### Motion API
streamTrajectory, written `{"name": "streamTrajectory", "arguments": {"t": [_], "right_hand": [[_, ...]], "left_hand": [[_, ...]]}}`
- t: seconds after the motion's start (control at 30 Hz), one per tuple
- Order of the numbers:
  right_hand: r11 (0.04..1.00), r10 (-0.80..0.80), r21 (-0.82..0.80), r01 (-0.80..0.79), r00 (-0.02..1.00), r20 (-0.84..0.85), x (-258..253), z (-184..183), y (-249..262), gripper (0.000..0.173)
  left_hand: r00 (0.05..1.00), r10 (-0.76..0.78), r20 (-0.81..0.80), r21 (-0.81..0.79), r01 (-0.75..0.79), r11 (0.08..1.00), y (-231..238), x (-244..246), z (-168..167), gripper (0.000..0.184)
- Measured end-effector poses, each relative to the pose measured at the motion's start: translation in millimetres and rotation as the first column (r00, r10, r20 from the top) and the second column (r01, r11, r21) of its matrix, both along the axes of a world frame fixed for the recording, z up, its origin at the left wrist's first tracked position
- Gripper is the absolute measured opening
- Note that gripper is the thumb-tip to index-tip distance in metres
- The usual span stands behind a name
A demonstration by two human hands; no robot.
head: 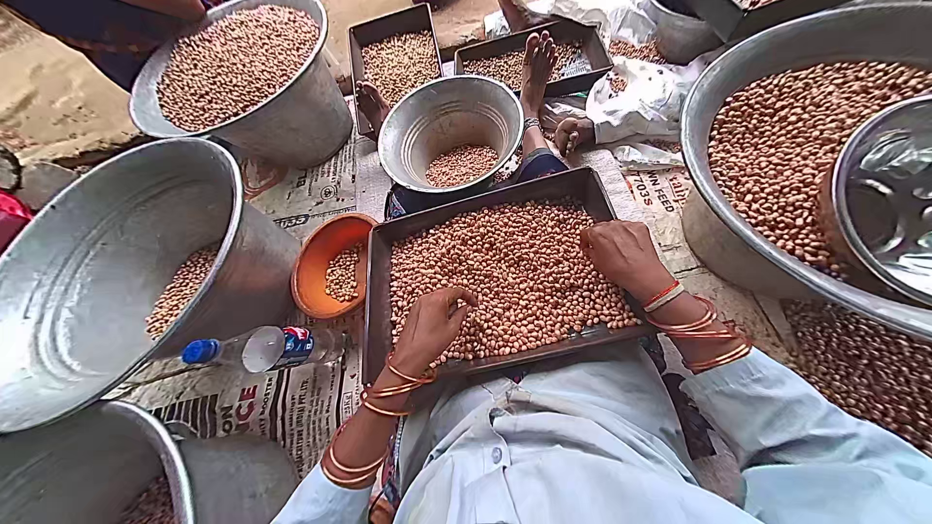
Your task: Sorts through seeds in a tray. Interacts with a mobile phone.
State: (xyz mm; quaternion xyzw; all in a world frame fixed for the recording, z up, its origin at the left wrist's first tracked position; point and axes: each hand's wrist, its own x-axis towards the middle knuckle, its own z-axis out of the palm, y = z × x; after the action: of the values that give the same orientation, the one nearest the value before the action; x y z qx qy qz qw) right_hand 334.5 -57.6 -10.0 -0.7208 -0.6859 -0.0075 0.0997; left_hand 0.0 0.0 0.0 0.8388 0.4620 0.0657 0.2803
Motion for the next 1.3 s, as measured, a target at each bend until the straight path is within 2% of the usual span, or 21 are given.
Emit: {"name": "streamTrajectory", "arguments": {"t": [0.07,0.17,0.23,0.3,0.43,0.5,0.57,0.63,0.67,0.7,0.77,0.83,0.9,1.07,1.17,1.23,1.3], "right_hand": [[0.998,-0.04,-0.056,0.037,0.998,-0.055,-5,11,-3,0.006],[0.985,-0.08,-0.168,0.047,0.977,-0.198,-22,26,-6,0.009],[0.99,0.007,-0.13,-0.047,0.956,-0.293,-40,24,-8,0.008],[0.982,0.12,-0.094,-0.162,0.93,-0.347,-63,20,-9,0.009],[0.936,0.256,-0.134,-0.325,0.892,-0.372,-108,21,0,0.015],[0.923,0.331,-0.082,-0.376,0.885,-0.329,-123,13,8,0.015],[0.913,0.365,-0.077,-0.4,0.888,-0.28,-134,6,14,0.017],[0.907,0.371,-0.116,-0.405,0.898,-0.238,-140,4,17,0.019],[0.903,0.373,-0.135,-0.408,0.9,-0.227,-142,3,19,0.019],[0.898,0.374,-0.155,-0.411,0.9,-0.224,-143,3,19,0.018],[0.888,0.361,-0.207,-0.411,0.901,-0.241,-145,3,19,0.016],[0.886,0.343,-0.23,-0.402,0.903,-0.258,-144,2,17,0.016],[0.895,0.333,-0.207,-0.395,0.901,-0.278,-141,-3,14,0.016],[0.898,0.267,-0.248,-0.363,0.898,-0.349,-133,-4,9,0.017],[0.895,0.196,-0.29,-0.34,0.882,-0.429,-125,2,12,0.016],[0.916,0.137,-0.242,-0.321,0.815,-0.563,-115,6,14,0.015],[0.96,0.071,-0.109,-0.258,0.601,-0.796,-105,3,11,0.01]], "left_hand": [[1.0,-0.013,-0.003,0.071,0.013,0.997,-4,-2,-5,0.019],[0.999,-0.055,-0.001,0.177,0.054,0.983,-10,-2,-16,0.019],[0.997,-0.077,-0.02,0.236,0.08,0.968,-11,2,-21,0.019],[0.994,-0.09,-0.065,0.223,0.102,0.969,-13,6,-20,0.021],[0.989,-0.108,-0.105,0.192,0.127,0.973,-13,8,-21,0.02],[0.997,-0.052,-0.048,0.126,0.058,0.99,-8,2,-17,0.019],[0.988,0.093,0.12,-0.029,-0.09,0.995,2,-11,-13,0.015],[0.929,0.23,0.29,-0.22,-0.169,0.961,12,-29,-8,0.009],[0.909,0.257,0.329,-0.251,-0.178,0.951,15,-36,-8,0.013],[0.908,0.255,0.333,-0.265,-0.17,0.949,14,-40,-6,0.017],[0.952,0.155,0.264,-0.241,-0.091,0.966,6,-39,-5,0.019],[0.985,0.012,0.172,-0.15,0.014,0.989,-3,-34,-12,0.015],[0.991,-0.05,0.124,-0.062,0.058,0.996,-10,-27,-18,0.015],[0.996,-0.085,0.038,-0.028,0.086,0.996,-13,-18,-22,0.019],[0.996,-0.054,0.074,-0.076,0.06,0.995,-9,-22,-21,0.015],[0.97,0.078,0.231,-0.201,-0.031,0.979,-3,-31,-16,0.011],[0.828,0.302,0.472,-0.407,-0.099,0.908,6,-44,-13,0.006]]}}
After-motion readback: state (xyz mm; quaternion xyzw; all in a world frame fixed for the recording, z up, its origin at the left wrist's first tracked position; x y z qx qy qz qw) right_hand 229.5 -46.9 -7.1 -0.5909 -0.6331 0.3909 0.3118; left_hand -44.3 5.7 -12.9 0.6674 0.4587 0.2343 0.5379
